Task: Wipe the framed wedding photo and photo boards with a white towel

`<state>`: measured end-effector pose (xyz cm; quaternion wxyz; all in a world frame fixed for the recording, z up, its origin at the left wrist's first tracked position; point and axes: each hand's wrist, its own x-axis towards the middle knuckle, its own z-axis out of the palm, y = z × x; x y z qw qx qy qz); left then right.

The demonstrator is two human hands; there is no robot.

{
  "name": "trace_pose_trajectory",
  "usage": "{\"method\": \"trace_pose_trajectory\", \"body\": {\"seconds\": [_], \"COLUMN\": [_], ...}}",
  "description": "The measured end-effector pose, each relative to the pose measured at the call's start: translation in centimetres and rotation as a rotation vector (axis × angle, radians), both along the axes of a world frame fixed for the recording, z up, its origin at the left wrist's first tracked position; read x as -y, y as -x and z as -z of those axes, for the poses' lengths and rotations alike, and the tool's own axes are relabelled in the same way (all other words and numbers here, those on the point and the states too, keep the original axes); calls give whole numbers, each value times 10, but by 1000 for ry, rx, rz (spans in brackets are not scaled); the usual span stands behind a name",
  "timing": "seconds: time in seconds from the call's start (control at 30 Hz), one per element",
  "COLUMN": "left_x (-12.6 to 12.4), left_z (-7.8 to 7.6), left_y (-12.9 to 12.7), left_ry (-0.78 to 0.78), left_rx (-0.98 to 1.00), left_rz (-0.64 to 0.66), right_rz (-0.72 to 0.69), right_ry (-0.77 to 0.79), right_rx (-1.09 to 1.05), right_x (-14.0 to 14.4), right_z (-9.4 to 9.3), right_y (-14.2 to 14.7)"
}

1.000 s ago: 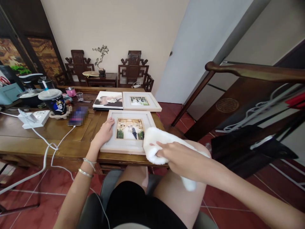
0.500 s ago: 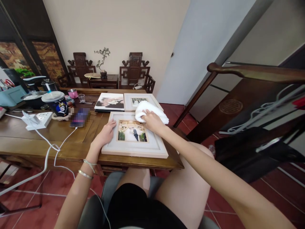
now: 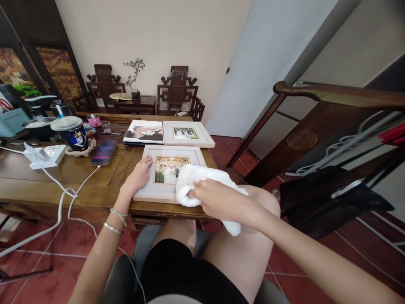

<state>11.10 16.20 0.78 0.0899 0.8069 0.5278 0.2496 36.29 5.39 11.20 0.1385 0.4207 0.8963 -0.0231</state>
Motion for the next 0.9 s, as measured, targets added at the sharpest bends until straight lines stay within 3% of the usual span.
{"method": "trace_pose_trajectory", "body": {"seconds": [0.13,0.33,0.43,0.5,0.57,0.67,0.9], "left_x": [0,-6,-7,-8,-9,-10,-3], "left_z": [-1,4,6,7,8,8,4], "left_y": [1,5,6,6,5,3,-1], "left_ry": [-20,-41,-46,-47,-54,-58,-21], "left_rx": [-21,-35,-21,-14,-9,4,25], "left_rz": [29,55,68,65,53,35,9], "right_rz": [72,136,164,143,112,65,-53], "right_ry": [-25,-281,-326,-322,-292,-225,119], "right_rx": [-102,-164,-158,-131,-97,-55,-59], "right_x": [-14,-96,-133,-143,-139,-109,-27], "right_z": [12,59,65,64,62,54,1], "right_y": [7,6,10,14,17,18,10]}}
